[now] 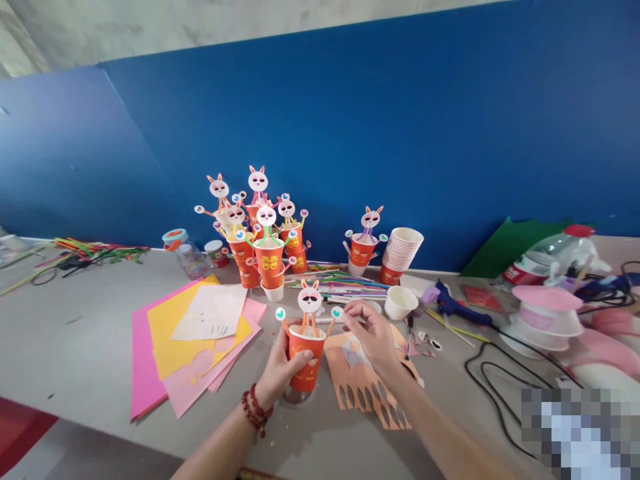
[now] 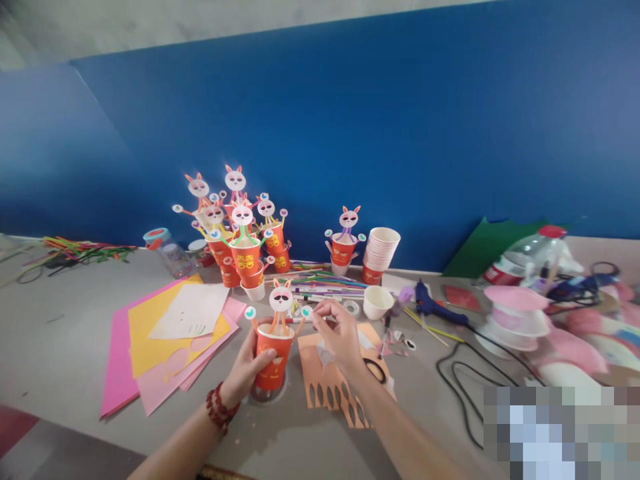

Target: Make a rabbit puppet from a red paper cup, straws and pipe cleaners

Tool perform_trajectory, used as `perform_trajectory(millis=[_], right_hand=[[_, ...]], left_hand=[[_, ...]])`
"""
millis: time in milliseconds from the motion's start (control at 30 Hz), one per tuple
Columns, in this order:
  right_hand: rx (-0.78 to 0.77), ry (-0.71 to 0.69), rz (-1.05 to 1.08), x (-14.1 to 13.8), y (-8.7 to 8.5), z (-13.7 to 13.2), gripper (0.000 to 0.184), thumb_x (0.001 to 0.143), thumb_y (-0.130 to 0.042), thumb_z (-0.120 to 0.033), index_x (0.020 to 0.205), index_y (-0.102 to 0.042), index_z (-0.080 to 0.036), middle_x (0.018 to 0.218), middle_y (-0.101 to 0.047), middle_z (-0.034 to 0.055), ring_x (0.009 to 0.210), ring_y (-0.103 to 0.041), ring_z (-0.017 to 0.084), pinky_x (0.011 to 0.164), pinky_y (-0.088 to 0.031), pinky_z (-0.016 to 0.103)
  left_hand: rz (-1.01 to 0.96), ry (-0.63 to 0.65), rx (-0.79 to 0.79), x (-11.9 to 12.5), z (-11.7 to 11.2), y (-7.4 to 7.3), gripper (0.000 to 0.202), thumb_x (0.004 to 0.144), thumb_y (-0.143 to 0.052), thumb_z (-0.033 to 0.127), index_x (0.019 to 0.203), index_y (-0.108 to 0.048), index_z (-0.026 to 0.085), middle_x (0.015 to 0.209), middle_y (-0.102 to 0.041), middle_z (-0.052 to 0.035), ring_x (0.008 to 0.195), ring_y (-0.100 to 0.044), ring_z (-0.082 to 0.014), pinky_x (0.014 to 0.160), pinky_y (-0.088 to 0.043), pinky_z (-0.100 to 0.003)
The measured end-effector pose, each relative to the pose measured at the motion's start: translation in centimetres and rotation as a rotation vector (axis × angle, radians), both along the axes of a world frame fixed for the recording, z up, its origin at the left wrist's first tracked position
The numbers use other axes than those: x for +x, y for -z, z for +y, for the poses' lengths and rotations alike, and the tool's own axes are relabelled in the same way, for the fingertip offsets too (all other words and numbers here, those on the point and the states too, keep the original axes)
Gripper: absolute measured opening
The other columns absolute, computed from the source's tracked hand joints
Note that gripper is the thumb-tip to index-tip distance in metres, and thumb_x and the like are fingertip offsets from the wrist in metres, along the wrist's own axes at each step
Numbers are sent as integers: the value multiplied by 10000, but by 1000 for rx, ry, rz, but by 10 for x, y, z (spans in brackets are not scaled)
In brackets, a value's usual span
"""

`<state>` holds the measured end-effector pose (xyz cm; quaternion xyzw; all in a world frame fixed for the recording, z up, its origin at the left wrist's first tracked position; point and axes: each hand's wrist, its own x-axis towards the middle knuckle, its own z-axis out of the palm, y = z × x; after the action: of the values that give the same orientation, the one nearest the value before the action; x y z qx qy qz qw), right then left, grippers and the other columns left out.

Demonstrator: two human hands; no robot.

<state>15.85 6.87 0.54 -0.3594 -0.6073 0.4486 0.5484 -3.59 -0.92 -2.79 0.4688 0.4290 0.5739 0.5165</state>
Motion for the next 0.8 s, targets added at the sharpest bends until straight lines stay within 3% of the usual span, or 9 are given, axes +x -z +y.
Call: perform_trajectory(millis=[367, 600, 800], right_hand=[[13, 23, -42, -1, -4, -5, 245, 836, -683, -386, 698, -586, -209, 856, -597, 56, 743, -563, 191, 590, -493, 275], [-58, 45, -67, -4, -7, -5, 281, 800, -721, -440, 706, -596, -206, 718, -582, 20, 619, -531, 161, 560, -455, 277], [-99, 29, 36, -3, -8, -5, 344, 766, -738, -511, 698, -604, -202, 749, -598, 27, 671, -562, 168, 585, -503, 273]], left_hand=[[11, -13, -6, 1, 0, -3, 580, 757, -742, 426, 1228, -492, 197, 1129, -642, -103, 916, -624, -230, 768, -522, -319], [25, -14, 26, 2, 0, -3, 561, 759, -741, 419, 1220, -506, 201, 1158, -636, -98, 948, -614, -226, 800, -517, -320], [5, -9, 12, 2, 1, -4, 574, 753, -745, 431, 1215, -499, 196, 1101, -641, -90, 891, -616, -214, 748, -522, -305]])
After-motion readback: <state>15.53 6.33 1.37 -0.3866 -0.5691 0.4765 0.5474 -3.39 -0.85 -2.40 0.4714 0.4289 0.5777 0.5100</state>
